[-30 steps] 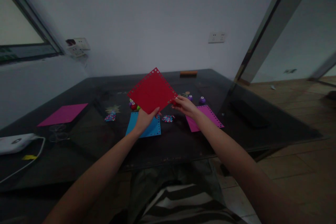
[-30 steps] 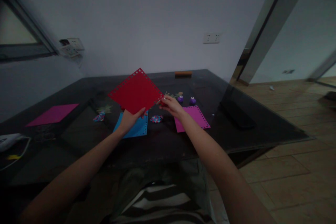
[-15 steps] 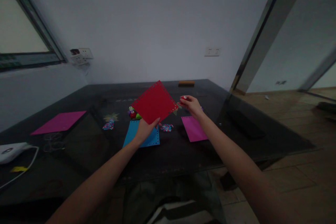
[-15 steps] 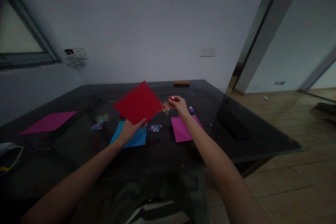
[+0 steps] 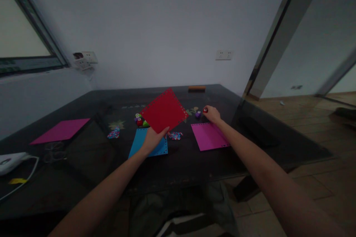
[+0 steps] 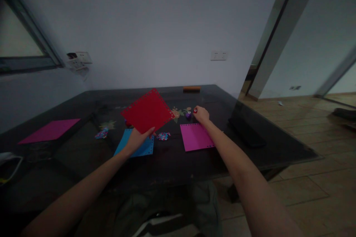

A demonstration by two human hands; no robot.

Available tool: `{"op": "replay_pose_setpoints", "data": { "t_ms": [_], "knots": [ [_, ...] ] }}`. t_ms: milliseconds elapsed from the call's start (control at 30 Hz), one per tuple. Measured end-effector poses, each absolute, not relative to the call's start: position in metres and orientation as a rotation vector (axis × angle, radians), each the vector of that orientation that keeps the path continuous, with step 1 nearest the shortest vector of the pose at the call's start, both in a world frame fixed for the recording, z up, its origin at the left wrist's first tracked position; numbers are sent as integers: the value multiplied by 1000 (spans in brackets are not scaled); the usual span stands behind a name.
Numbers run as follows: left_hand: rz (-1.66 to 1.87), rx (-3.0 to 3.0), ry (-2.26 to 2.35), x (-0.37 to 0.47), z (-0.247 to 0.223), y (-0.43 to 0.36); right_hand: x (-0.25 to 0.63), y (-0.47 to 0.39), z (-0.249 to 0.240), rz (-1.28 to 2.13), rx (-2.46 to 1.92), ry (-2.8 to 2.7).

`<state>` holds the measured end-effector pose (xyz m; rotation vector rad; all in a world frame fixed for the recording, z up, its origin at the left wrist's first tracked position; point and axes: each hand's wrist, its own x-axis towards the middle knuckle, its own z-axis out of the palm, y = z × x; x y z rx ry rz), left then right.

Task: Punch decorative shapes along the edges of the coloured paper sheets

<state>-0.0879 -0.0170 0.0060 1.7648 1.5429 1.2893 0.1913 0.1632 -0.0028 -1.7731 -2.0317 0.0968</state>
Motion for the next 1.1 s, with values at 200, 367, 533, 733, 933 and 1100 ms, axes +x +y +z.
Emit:
{"op": "replay_pose_setpoints", "data": {
  "t_ms": [200,367,533,733,933,1100],
  "knots": [
    [1274,1744,1518,-85,7,-18,189,163,-5,95,-1775,-2075],
    [1214,1781,1521,-84,10,-20,188,161,-5,97,-1726,-2089],
    [1199,1791,1505,-84,10,-21,196,153,5,89,-1585,-2032],
    [1131,1768,1433,-83,9,-22,182,105,32,729,-1055,-1959],
    [930,1775,1349,-79,12,-30,147,59,42,1141,-799,-1786],
    [975,1638,1288,-76,12,-31,141,55,32,1200,-830,-1648]
  ]
}}
